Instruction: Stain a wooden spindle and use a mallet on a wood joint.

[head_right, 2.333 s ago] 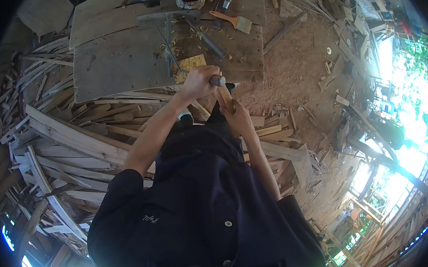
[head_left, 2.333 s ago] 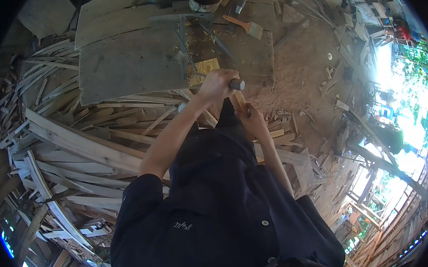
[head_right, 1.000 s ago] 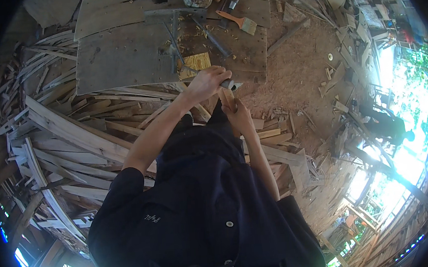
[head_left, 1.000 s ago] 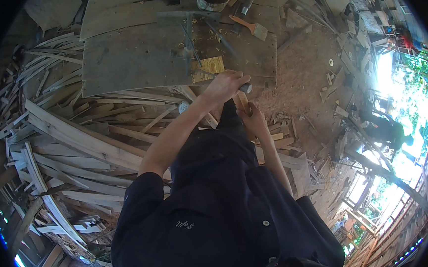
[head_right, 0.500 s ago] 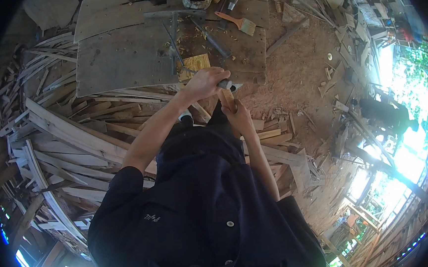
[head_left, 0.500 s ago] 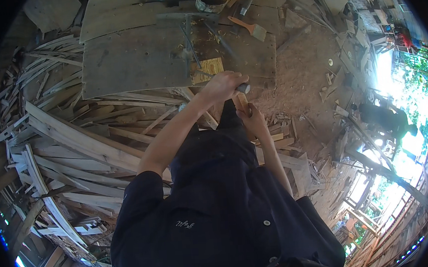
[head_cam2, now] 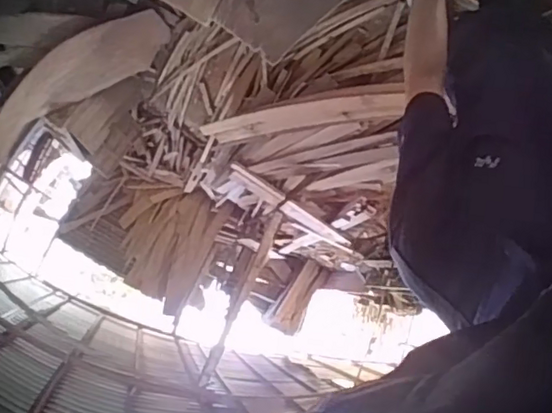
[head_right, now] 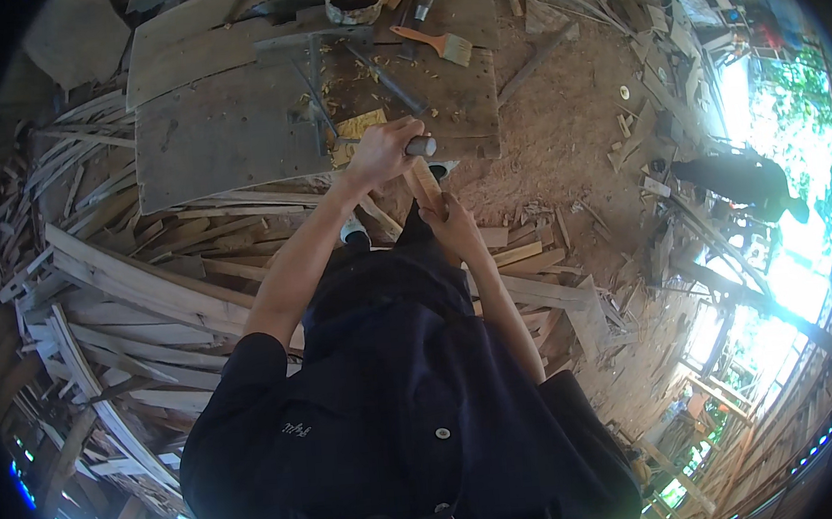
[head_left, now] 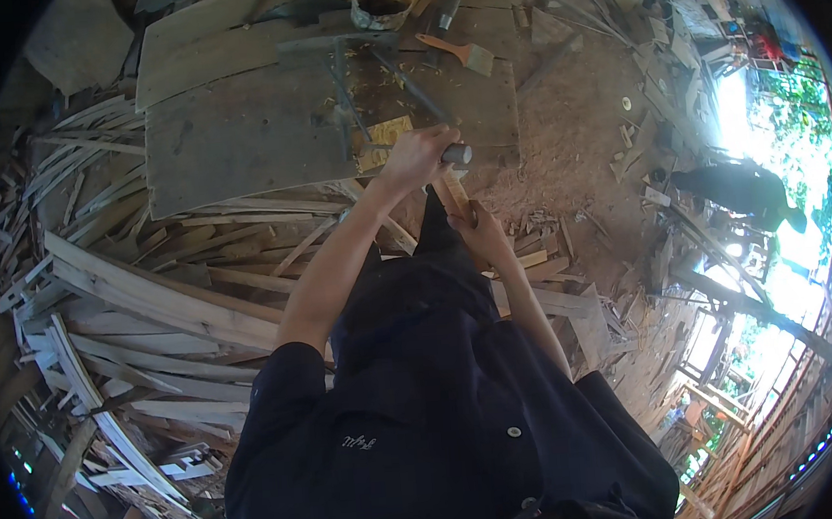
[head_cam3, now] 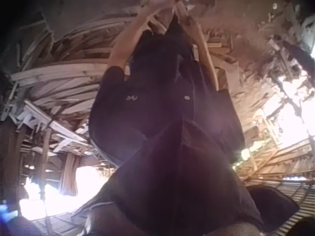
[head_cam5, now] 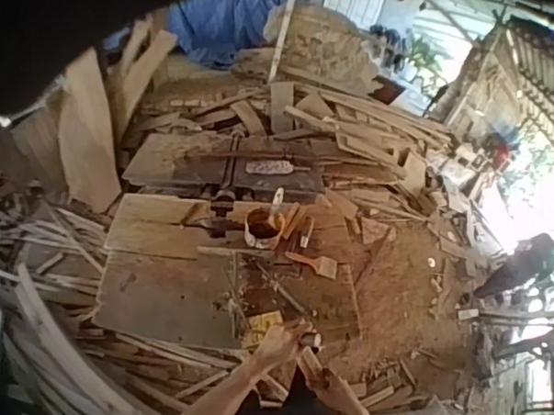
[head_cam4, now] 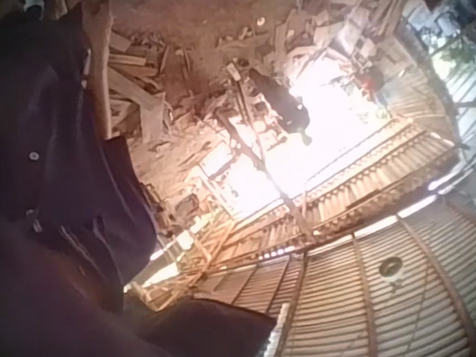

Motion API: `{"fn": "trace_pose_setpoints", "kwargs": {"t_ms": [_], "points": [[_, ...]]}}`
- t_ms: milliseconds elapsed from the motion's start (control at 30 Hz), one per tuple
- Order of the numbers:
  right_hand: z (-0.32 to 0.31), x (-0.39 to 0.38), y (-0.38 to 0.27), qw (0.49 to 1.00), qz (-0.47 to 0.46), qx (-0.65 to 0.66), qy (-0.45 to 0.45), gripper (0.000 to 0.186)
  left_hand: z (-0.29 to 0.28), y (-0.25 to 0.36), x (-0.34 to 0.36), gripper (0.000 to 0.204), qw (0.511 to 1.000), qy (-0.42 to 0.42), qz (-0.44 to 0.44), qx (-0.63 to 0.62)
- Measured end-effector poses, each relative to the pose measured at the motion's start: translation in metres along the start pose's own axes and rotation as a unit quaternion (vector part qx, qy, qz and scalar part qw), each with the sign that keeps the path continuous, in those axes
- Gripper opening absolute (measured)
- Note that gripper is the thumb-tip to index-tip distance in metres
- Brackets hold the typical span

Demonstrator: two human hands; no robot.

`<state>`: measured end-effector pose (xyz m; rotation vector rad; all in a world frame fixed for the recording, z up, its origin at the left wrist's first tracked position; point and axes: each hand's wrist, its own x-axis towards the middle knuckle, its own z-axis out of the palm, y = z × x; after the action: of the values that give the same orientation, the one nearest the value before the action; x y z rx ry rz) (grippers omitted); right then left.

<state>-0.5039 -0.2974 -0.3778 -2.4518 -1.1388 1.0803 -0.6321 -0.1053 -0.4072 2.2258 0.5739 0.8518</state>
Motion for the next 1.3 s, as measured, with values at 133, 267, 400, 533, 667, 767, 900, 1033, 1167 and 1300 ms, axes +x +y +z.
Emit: {"fn": "trace_pose_setpoints", "kwargs": {"t_ms": [133,267,400,533,667,767,900,1033,1167,1300], "points": [[0.004,0.005,0.010,0.999,-0.017,0.031,-0.007,0.074,0.008,0.000,0.001,0.029,1.000,0.009,0.020,0.015],[0.003,0.004,0.009,0.999,-0.032,0.044,-0.004,0.073,0.009,-0.002,-0.001,0.025,0.999,0.026,0.019,0.013],[0.002,0.008,0.019,0.999,-0.036,0.038,-0.001,0.076,0.008,-0.003,0.002,0.018,0.999,0.044,0.007,-0.007],[-0.001,0.007,0.024,0.999,-0.015,0.051,0.007,0.072,0.003,0.002,0.006,0.017,0.999,0.033,-0.014,-0.021],[0.002,-0.001,0.035,0.987,0.002,0.088,0.132,0.061,0.005,0.005,0.009,0.019,0.998,0.054,-0.014,-0.020],[-0.013,-0.033,-0.003,0.924,-0.031,0.285,0.255,0.049,0.007,-0.003,0.002,0.018,0.998,0.055,-0.024,0.001],[0.014,-0.033,0.031,0.818,-0.200,0.365,0.398,0.039,0.013,0.000,0.009,0.021,0.999,0.045,-0.020,0.007],[-0.008,-0.053,-0.016,0.964,-0.052,0.227,0.129,0.038,0.019,-0.005,0.001,0.018,0.997,0.067,-0.015,0.042],[0.017,-0.060,-0.008,0.809,-0.108,0.491,0.303,0.039,0.027,-0.003,0.000,0.020,0.998,0.050,-0.003,0.050],[0.007,-0.050,-0.004,0.945,-0.084,0.308,0.071,0.034,0.027,-0.012,0.003,0.022,0.997,0.045,0.007,0.062]]}}
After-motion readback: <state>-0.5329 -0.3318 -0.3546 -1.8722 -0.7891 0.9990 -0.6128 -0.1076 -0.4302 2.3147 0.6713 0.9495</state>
